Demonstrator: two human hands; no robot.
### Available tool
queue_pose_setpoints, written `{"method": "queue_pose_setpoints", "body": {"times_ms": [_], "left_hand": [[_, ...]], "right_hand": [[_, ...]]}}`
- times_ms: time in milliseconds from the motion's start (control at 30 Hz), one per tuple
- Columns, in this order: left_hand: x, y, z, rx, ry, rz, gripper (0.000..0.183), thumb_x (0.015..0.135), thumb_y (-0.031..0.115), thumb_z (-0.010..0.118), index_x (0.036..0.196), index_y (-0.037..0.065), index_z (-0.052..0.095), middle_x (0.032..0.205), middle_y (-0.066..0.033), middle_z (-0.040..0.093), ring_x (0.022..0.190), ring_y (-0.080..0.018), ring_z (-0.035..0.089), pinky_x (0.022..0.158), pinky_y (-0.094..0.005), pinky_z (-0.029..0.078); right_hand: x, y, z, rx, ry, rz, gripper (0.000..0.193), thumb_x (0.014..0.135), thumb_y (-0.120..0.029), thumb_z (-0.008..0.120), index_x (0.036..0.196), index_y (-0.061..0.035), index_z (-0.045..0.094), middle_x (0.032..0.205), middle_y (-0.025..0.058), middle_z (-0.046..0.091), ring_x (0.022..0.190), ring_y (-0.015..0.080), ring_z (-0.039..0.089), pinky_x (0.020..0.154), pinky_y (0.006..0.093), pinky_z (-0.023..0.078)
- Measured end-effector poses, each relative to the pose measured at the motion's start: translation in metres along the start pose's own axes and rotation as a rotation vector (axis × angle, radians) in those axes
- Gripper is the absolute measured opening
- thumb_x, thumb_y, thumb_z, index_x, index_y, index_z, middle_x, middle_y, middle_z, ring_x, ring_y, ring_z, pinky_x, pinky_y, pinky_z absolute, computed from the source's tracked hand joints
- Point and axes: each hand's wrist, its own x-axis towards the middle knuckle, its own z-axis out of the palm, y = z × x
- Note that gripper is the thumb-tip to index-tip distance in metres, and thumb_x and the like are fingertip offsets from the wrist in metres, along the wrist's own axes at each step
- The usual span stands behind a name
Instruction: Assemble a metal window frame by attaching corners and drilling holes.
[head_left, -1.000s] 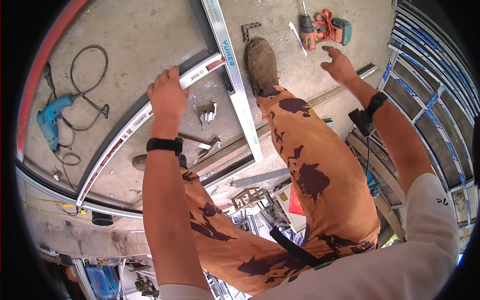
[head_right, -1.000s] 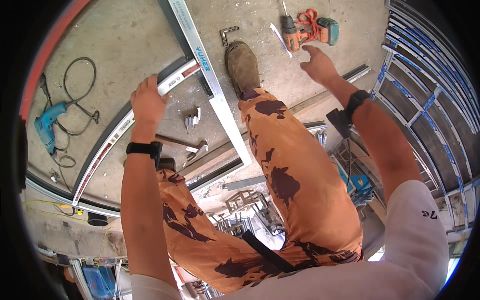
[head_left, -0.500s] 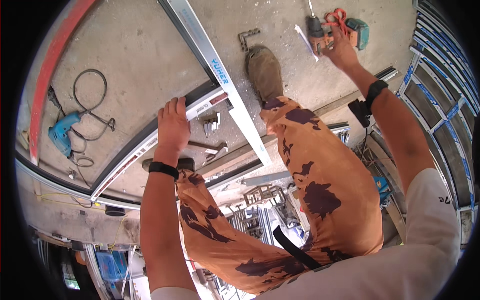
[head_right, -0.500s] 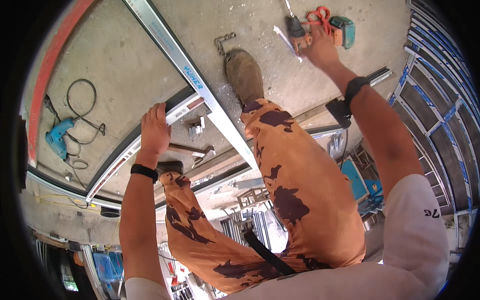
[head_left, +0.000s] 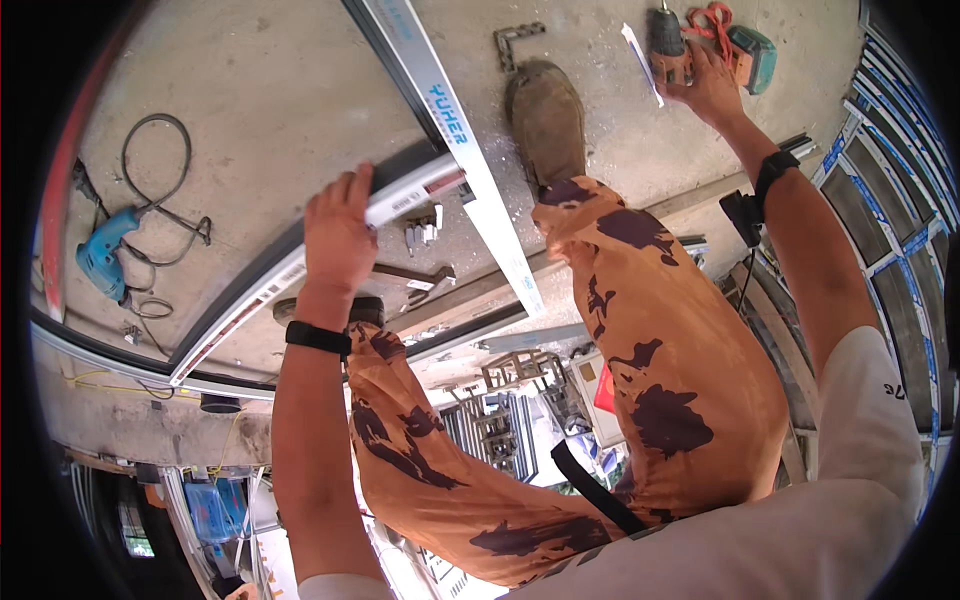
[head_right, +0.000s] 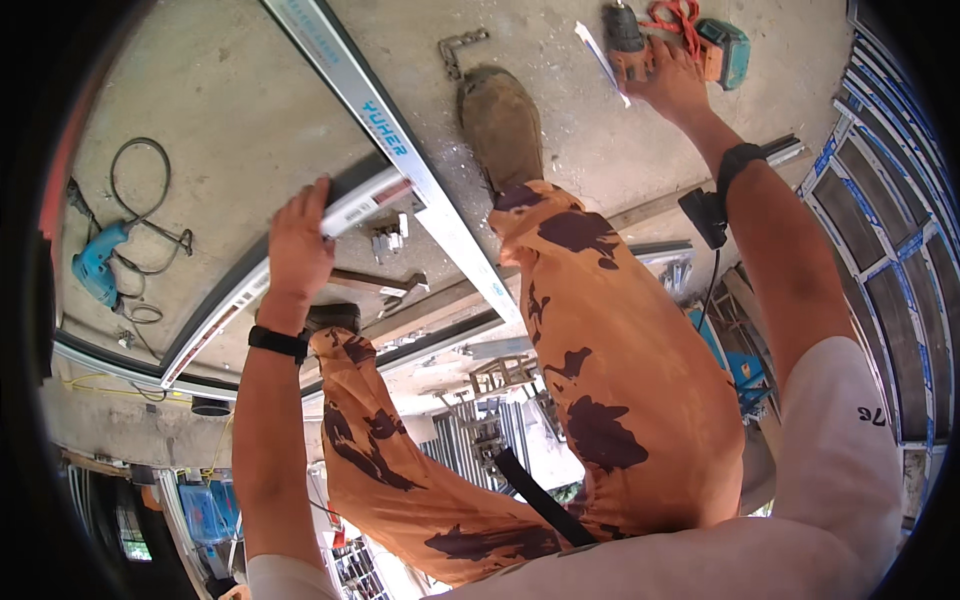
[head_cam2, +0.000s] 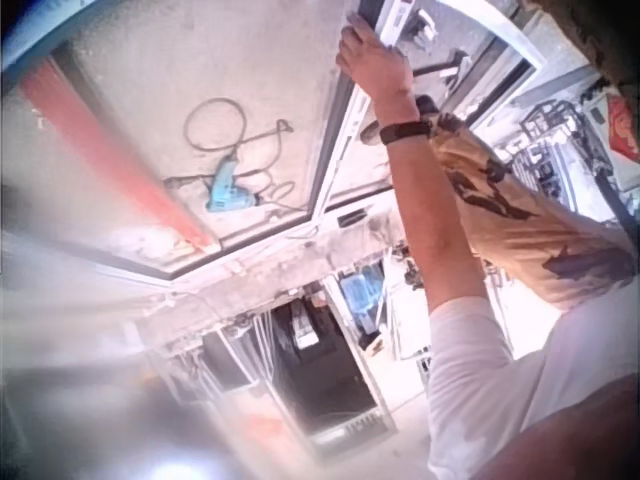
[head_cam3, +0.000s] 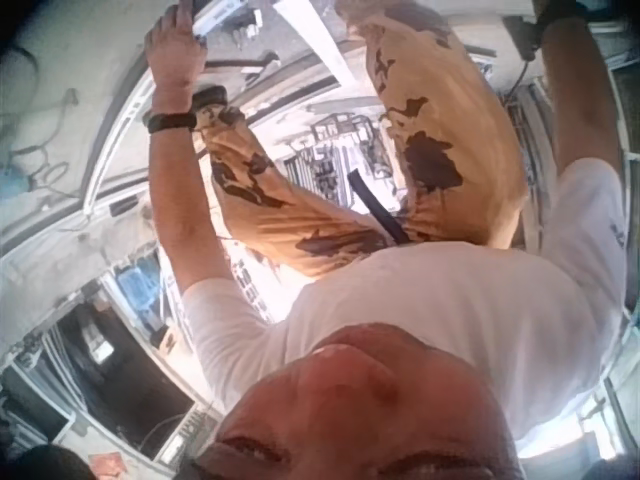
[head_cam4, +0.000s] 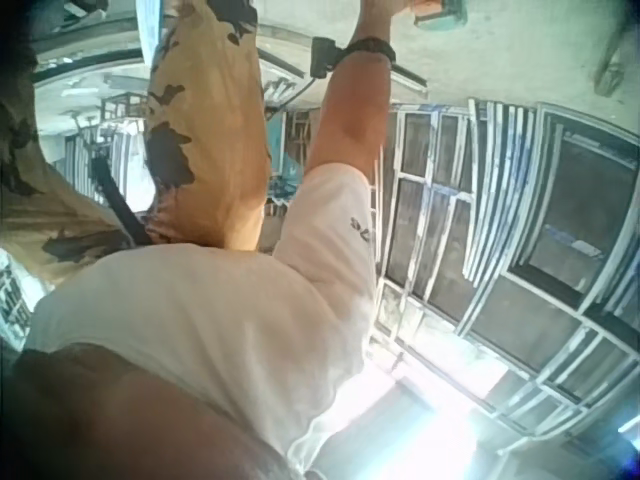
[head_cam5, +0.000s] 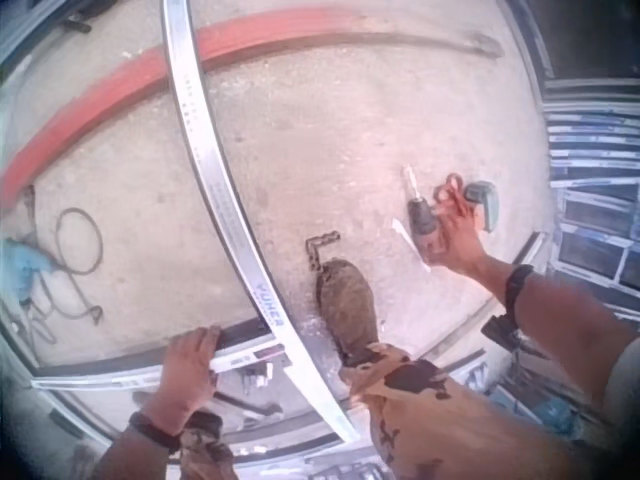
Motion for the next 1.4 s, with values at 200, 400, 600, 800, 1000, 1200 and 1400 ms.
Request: {"method": "queue_pose_setpoints", "body": {"times_ms": [200, 400, 600, 800, 1000, 1200, 1400], "left_hand": [[-0.003, 0.019, 0.018, 0.041, -0.009, -0.029, 0.069, 0.075, 0.006, 0.066, 0.14, 0.013, 0.043, 0.129, -0.0107, 0.053, 0.12, -0.027, 0.05, 0.1, -0.0478, 0.038], [-0.022, 0.011, 0.044, 0.078, -0.14, -0.134, 0.061, 0.084, 0.009, 0.053, 0.143, 0.012, 0.038, 0.144, -0.0141, 0.042, 0.134, -0.0286, 0.04, 0.105, -0.058, 0.032], [-0.056, 0.051, 0.017, -0.037, 0.097, -0.166, 0.057, 0.082, 0.01, 0.056, 0.137, 0.005, 0.043, 0.144, -0.0177, 0.039, 0.134, -0.0303, 0.038, 0.105, -0.0535, 0.034], [-0.206, 0.042, 0.0, -0.545, 0.113, -0.644, 0.051, 0.079, 0.015, 0.063, 0.125, -0.002, 0.053, 0.132, -0.0257, 0.05, 0.117, -0.038, 0.053, 0.097, -0.0419, 0.045], [-0.348, -0.002, 0.01, -0.834, 0.368, -1.003, 0.048, 0.077, 0.024, 0.064, 0.116, -0.005, 0.06, 0.111, -0.026, 0.064, 0.103, -0.0401, 0.062, 0.091, -0.0434, 0.049], [-0.446, 0.003, 0.013, -1.139, 0.449, -1.102, 0.052, 0.077, 0.027, 0.065, 0.118, -0.004, 0.06, 0.108, -0.0273, 0.065, 0.103, -0.0379, 0.063, 0.09, -0.0414, 0.049], [-0.541, 0.005, 0.019, -1.236, 0.556, -1.057, 0.05, 0.076, 0.026, 0.068, 0.117, -0.003, 0.062, 0.108, -0.0248, 0.066, 0.102, -0.0356, 0.064, 0.089, -0.0398, 0.049]], "right_hand": [[0.01, -0.022, -0.02, -0.038, -0.077, 0.162, 0.084, 0.066, -0.058, 0.071, 0.127, -0.0032, 0.053, 0.122, 0.0178, 0.057, 0.12, 0.0313, 0.052, 0.106, 0.0422, 0.035], [-0.038, -0.047, -0.035, 0.014, -0.132, -0.289, 0.055, 0.059, -0.036, 0.079, 0.096, -0.0026, 0.055, 0.099, 0.0186, 0.059, 0.102, 0.0351, 0.056, 0.094, 0.0447, 0.042], [-0.096, -0.042, -0.097, 0.072, -0.202, -0.401, 0.051, 0.055, -0.031, 0.079, 0.089, -0.0028, 0.054, 0.091, 0.0177, 0.059, 0.091, 0.0385, 0.058, 0.086, 0.046, 0.044], [-0.175, -0.051, -0.17, 0.081, -0.427, -0.284, 0.053, 0.06, -0.037, 0.077, 0.096, -0.0029, 0.055, 0.094, 0.0214, 0.062, 0.091, 0.0397, 0.062, 0.078, 0.0457, 0.05], [-0.228, 0.003, -0.238, 0.126, -0.508, 0.049, 0.067, 0.072, -0.052, 0.071, 0.11, 0.0001, 0.053, 0.09, 0.017, 0.065, 0.079, 0.0323, 0.066, 0.067, 0.0407, 0.052], [-0.337, -0.16, -0.405, 0.012, -0.573, 0.221, 0.071, 0.076, -0.057, 0.063, 0.112, 0.0039, 0.057, 0.085, 0.0155, 0.067, 0.067, 0.0245, 0.066, 0.062, 0.0352, 0.052], [-0.418, -0.247, -0.45, -0.629, -0.576, -0.14, 0.039, 0.078, -0.056, 0.057, 0.106, -0.0311, 0.069, 0.096, 0.0172, 0.067, 0.098, 0.0321, 0.066, 0.079, 0.0417, 0.053]]}}
